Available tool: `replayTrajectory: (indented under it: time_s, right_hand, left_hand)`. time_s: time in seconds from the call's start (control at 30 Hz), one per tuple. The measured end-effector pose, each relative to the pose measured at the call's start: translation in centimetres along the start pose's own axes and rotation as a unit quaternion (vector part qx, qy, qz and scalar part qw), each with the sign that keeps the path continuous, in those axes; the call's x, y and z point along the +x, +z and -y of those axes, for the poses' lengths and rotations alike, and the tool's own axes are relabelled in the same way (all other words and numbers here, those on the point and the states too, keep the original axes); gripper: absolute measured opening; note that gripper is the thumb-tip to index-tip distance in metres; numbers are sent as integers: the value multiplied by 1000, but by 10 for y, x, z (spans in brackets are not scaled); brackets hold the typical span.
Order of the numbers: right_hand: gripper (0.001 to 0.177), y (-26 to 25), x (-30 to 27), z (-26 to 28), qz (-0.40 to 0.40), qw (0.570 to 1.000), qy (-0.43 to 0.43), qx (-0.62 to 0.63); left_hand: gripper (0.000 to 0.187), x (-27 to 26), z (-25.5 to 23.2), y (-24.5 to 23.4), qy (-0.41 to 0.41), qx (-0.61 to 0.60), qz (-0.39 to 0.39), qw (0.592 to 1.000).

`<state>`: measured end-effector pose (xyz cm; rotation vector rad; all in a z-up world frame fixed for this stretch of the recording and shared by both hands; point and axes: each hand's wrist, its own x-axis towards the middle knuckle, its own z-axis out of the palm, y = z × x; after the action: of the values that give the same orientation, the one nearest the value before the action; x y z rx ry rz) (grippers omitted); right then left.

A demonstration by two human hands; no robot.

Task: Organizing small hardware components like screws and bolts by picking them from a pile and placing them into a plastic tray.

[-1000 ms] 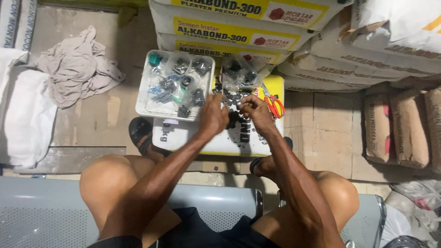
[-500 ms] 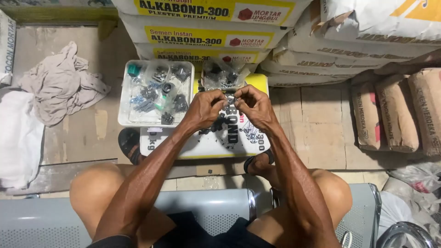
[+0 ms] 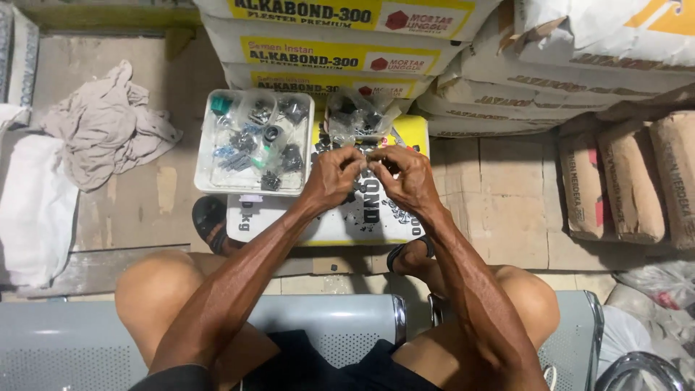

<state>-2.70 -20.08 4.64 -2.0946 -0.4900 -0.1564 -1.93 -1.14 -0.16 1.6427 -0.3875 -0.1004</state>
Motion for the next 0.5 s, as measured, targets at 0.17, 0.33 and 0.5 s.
replayTrajectory:
  time_s: [0.17, 0.33, 0.5]
  right_hand:
    - [20, -13, -2, 11, -27, 999, 15, 24]
    - [17, 4, -5, -10, -55, 994, 70, 63]
    - [15, 11, -3, -5, -10, 995, 76, 58]
  left_hand:
    - [11, 1, -26, -3, 23, 81, -77, 993]
    - [32, -1, -25, 9, -40, 59, -164, 984]
    - [7, 7, 3, 6, -74, -62, -98, 991]
